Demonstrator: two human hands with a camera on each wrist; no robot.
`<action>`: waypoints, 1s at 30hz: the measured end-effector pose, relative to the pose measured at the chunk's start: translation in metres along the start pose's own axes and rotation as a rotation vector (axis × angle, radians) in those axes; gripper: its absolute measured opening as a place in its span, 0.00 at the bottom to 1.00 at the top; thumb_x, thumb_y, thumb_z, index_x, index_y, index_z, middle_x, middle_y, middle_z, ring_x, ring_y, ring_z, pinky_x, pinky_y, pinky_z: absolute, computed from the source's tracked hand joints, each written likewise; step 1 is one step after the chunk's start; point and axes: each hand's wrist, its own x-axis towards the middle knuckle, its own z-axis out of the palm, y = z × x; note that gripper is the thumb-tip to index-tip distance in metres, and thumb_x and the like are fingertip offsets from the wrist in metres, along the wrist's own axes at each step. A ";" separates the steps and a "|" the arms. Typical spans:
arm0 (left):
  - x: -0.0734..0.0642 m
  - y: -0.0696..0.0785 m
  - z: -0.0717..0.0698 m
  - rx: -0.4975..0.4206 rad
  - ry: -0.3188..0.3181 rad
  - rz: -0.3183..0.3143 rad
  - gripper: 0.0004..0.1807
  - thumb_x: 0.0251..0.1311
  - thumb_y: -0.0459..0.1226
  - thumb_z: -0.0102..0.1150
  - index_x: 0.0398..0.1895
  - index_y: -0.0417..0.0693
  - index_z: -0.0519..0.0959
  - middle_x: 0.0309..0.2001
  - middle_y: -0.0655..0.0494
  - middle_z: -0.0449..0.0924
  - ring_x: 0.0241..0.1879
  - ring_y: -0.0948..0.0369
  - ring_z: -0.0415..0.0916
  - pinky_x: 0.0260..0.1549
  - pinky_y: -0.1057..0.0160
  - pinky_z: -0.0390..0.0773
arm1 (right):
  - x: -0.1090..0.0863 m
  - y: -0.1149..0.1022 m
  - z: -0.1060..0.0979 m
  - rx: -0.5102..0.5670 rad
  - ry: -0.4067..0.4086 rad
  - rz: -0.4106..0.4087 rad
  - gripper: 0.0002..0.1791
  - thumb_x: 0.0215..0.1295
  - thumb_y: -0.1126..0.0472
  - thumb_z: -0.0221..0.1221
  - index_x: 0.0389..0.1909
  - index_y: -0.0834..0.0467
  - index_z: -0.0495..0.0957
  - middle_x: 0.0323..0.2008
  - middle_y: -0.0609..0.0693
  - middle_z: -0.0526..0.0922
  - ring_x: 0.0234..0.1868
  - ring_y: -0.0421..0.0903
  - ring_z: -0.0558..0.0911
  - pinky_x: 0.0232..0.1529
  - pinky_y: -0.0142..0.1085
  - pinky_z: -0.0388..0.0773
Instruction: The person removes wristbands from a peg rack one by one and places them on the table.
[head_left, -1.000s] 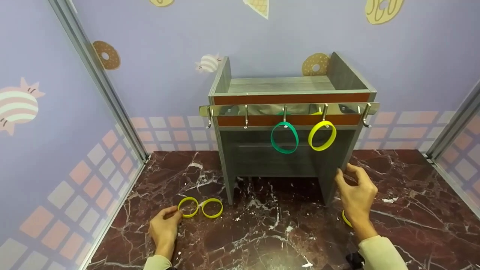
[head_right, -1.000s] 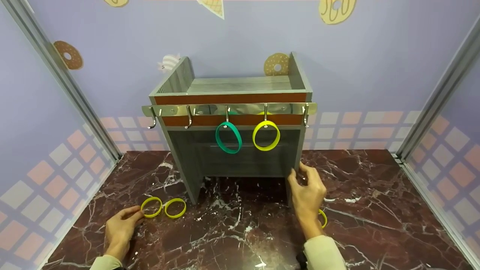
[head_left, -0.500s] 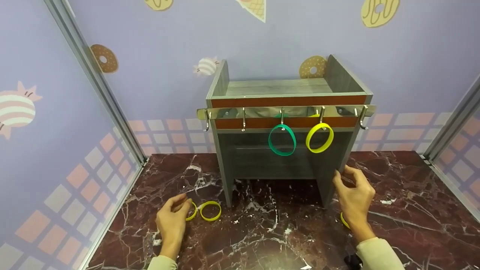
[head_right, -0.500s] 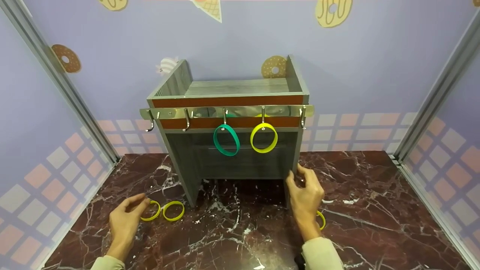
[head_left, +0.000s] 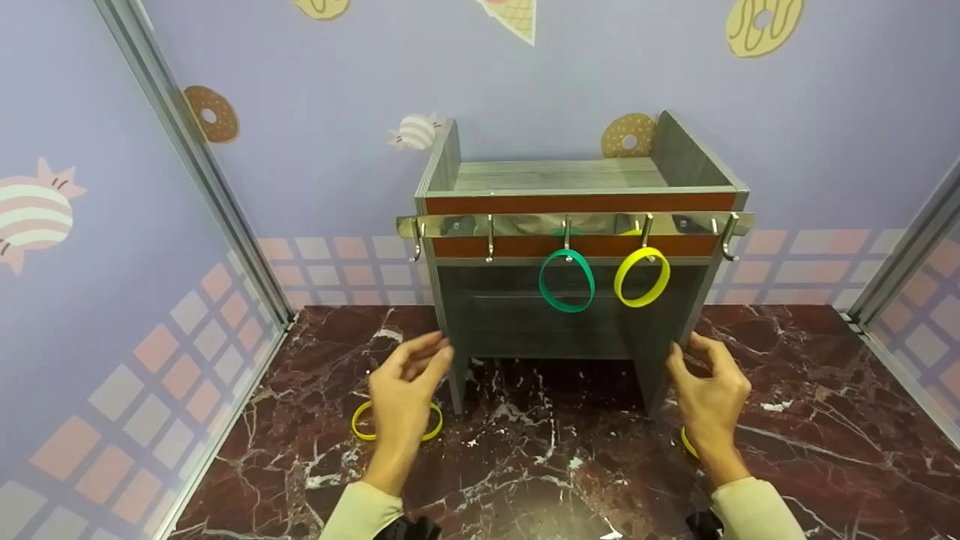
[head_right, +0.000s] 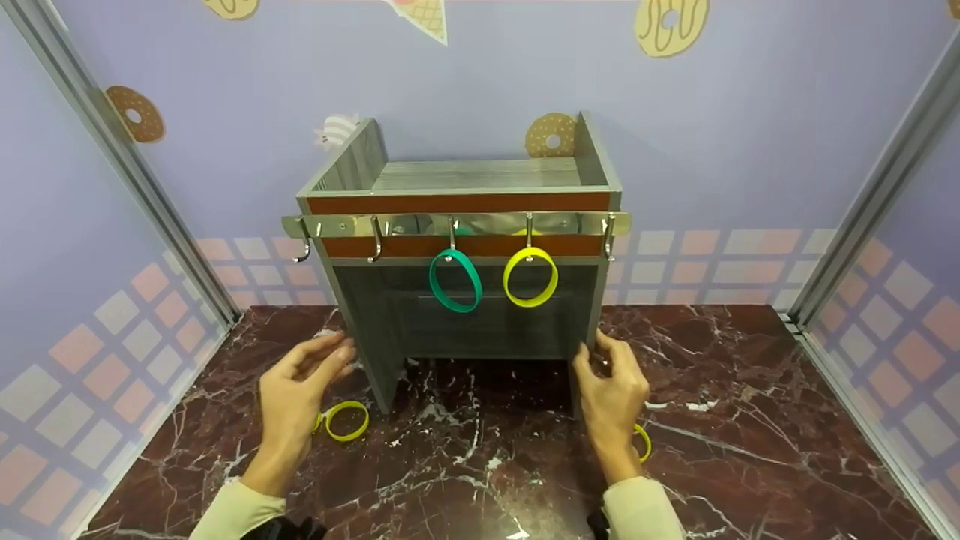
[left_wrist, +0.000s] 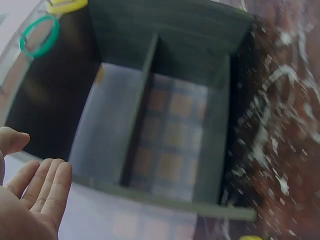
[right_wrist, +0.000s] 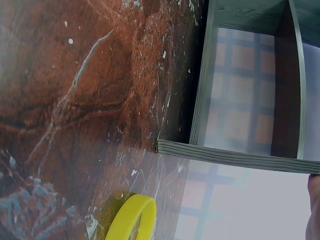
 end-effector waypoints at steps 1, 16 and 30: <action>0.001 0.003 0.005 -0.015 -0.014 0.012 0.14 0.63 0.25 0.72 0.51 0.29 0.85 0.47 0.37 0.88 0.41 0.57 0.89 0.47 0.61 0.89 | 0.000 -0.001 0.000 -0.001 0.003 0.000 0.08 0.56 0.82 0.68 0.38 0.76 0.85 0.35 0.68 0.88 0.36 0.24 0.82 0.40 0.16 0.78; 0.013 0.025 0.063 -0.173 -0.147 0.024 0.16 0.65 0.24 0.69 0.54 0.24 0.83 0.50 0.33 0.87 0.47 0.49 0.89 0.52 0.56 0.88 | 0.003 -0.008 0.003 0.041 0.008 -0.002 0.08 0.57 0.82 0.68 0.38 0.77 0.84 0.34 0.68 0.88 0.35 0.27 0.83 0.39 0.17 0.80; 0.023 0.036 0.101 -0.236 -0.205 -0.047 0.16 0.64 0.26 0.72 0.54 0.29 0.85 0.48 0.40 0.89 0.45 0.51 0.89 0.47 0.55 0.90 | -0.002 -0.007 0.000 0.014 0.008 -0.010 0.08 0.57 0.82 0.67 0.38 0.77 0.84 0.35 0.68 0.88 0.37 0.26 0.83 0.40 0.17 0.79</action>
